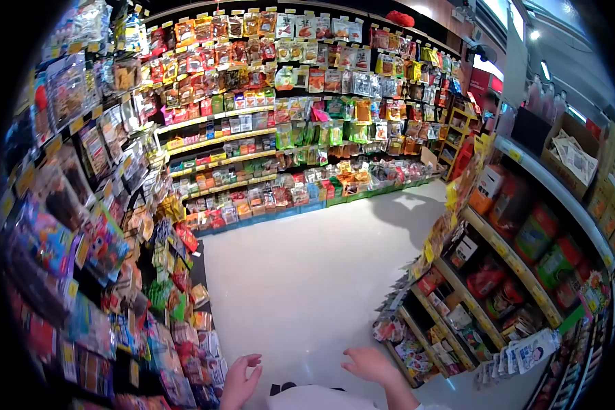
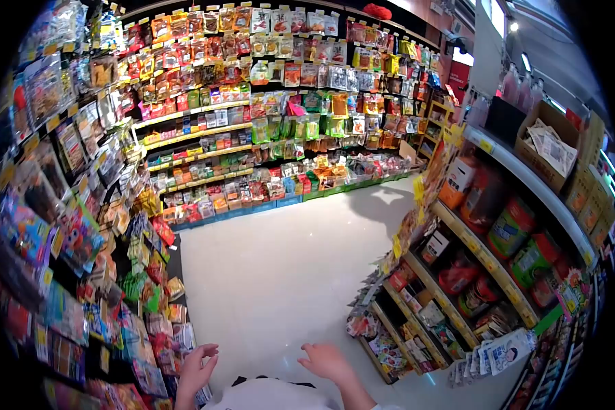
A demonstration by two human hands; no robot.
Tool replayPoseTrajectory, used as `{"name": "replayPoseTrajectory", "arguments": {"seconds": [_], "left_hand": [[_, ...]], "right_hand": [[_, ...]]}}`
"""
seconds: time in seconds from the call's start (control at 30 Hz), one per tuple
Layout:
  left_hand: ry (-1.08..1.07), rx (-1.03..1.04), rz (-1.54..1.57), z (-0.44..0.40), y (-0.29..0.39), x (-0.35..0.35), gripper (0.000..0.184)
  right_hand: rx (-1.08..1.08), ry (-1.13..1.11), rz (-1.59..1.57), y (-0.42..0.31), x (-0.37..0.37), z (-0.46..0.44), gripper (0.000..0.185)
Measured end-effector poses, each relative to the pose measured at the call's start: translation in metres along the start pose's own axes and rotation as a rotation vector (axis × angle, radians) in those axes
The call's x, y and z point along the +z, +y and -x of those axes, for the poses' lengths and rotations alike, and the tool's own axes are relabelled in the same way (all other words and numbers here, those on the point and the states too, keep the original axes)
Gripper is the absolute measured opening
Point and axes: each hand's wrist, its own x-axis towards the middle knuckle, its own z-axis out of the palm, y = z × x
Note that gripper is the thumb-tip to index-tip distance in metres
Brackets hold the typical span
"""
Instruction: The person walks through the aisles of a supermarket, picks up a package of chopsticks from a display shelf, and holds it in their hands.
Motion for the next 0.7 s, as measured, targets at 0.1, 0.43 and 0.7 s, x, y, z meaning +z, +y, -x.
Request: {"name": "replayPoseTrajectory", "arguments": {"seconds": [0.1, 0.43, 0.7], "left_hand": [[-0.056, 0.056, -0.104, -0.048, -0.005, -0.014, 0.028], [-0.163, 0.057, -0.020, -0.192, -0.011, 0.001, 0.028], [-0.019, 0.074, -0.013, -0.332, -0.010, 0.011, 0.027]], "right_hand": [[0.069, -0.029, -0.026, -0.003, 0.003, -0.026, 0.045], [0.147, -0.209, -0.028, 0.028, -0.031, -0.177, 0.048], [-0.037, 0.020, 0.100, 0.067, -0.142, -0.322, 0.043]]}}
